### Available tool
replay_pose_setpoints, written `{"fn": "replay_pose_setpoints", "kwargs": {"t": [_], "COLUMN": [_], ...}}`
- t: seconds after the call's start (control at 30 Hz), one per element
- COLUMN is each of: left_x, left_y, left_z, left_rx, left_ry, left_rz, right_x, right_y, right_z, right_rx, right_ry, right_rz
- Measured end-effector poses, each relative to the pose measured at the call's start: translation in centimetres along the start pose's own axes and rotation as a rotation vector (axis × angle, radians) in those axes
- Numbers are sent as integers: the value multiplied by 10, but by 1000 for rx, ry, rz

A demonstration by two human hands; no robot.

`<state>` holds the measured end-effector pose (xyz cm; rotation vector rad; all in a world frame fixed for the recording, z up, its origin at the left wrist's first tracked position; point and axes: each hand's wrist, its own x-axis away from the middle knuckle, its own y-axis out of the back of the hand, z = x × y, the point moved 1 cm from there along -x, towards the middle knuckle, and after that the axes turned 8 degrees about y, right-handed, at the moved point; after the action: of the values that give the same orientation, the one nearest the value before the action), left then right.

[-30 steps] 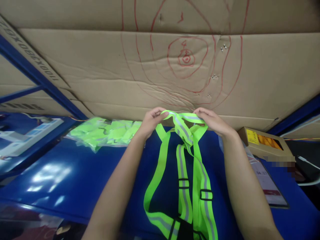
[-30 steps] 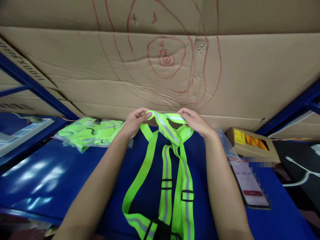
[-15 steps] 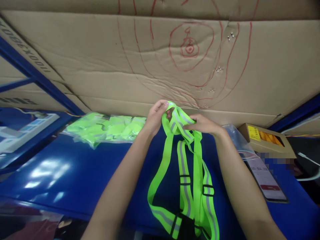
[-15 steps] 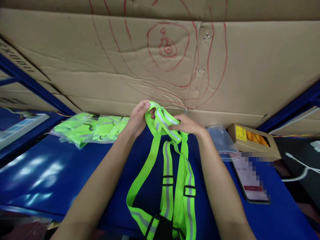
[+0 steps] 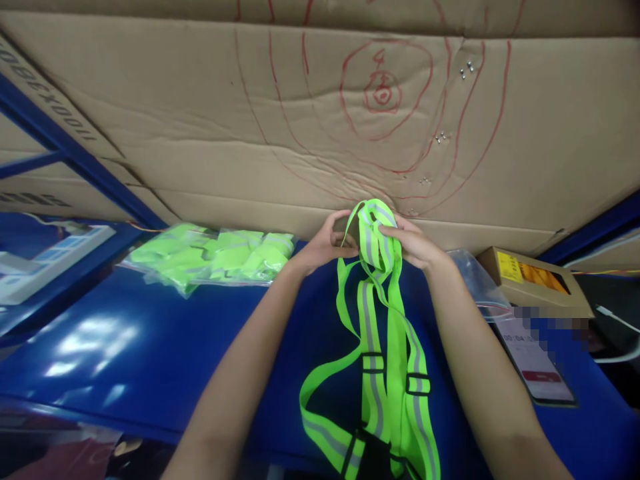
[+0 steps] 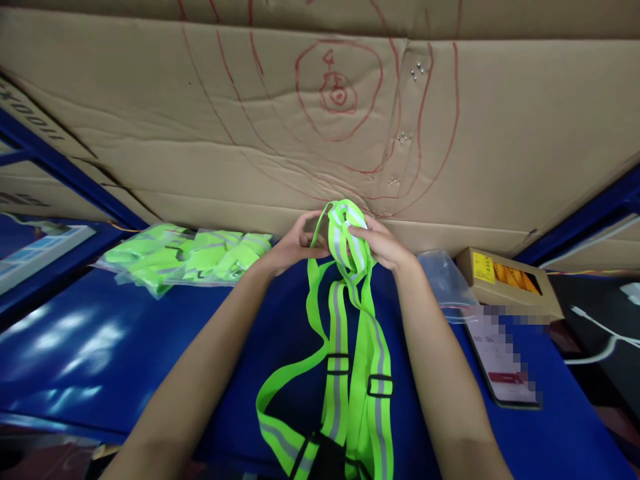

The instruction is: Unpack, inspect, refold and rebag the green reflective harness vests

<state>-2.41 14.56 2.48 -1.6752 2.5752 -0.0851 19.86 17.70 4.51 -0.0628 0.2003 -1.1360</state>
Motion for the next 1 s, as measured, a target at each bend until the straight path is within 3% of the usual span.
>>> {"fn": "replay_pose_setpoints", "kwargs": {"t": [0.13,0.27,0.57,0.8,0.9,1.0], "left_x": [2,1,2,-1,-2,1], "left_y": [-7,-13,-6,-19,-21,-19], "left_z": [-3,0,-16,-26,-28,-29], "left_rx": [111,224,243,333,348,336], "left_ry": [-26,21,-31,-72,-98,-150], "left_rz": [-13,25,-194,-319,-351,-290], "right_x": [3,6,7,7,1,-4], "right_y": [-2,-6,-3,-17,-20,-17], "right_z": [6,9,11,3,-2,-2], "right_rx": [-79,-16,108,341,477,477], "right_ry": [43,37,79,190,221,247], "right_rz": [31,132,187,394,336,249]}}
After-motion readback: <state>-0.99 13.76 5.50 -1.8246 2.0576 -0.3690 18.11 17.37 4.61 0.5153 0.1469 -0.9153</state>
